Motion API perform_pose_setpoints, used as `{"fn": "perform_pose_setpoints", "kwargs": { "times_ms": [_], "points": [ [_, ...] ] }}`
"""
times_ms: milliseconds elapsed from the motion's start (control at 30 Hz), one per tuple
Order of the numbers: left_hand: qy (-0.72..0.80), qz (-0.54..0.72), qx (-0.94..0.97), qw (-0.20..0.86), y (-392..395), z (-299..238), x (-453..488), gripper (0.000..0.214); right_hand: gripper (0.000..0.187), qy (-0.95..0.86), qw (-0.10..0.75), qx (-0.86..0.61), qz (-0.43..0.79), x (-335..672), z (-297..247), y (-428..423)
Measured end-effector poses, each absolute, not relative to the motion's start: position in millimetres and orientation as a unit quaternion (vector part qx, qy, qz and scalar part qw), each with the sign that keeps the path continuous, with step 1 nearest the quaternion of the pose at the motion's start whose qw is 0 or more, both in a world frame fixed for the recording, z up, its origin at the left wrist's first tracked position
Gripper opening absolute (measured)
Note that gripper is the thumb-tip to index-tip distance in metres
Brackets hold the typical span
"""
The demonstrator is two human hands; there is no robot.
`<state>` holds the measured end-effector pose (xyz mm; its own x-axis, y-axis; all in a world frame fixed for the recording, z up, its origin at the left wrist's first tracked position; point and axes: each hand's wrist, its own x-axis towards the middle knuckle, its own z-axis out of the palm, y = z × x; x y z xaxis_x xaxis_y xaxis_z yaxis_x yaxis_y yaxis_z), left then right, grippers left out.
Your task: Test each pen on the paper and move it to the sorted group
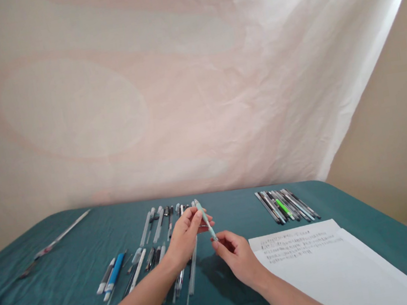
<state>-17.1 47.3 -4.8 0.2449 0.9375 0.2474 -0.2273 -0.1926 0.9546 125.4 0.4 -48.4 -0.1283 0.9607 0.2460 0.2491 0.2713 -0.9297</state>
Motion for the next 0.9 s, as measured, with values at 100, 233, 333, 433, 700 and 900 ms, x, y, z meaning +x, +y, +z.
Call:
{"fn": "perform_pose_setpoints", "kwargs": {
  "times_ms": [100,233,333,433,700,900],
  "points": [
    [0.321,0.535,0.555,0.55,49,-2,-19,0.026,0.028,-0.649,0.465,-0.47,0.377,125,-48,1],
    [0.332,0.544,0.548,0.542,51,3,-21,0.026,0.029,-0.654,0.46,-0.47,0.374,125,-48,1],
    [0.339,0.546,0.54,0.544,51,5,-23,0.027,0.028,-0.659,0.455,-0.47,0.371,125,-46,0],
    [0.345,0.544,0.534,0.548,52,4,-24,0.029,0.028,-0.666,0.449,-0.468,0.369,125,-45,-2],
    [0.357,0.529,0.54,0.548,49,0,-21,0.029,0.032,-0.669,0.46,-0.449,0.373,123,-45,-5],
    [0.307,0.51,0.523,0.611,39,-11,-8,0.029,0.031,-0.637,0.49,-0.453,0.386,122,-41,-7]
  ]
}}
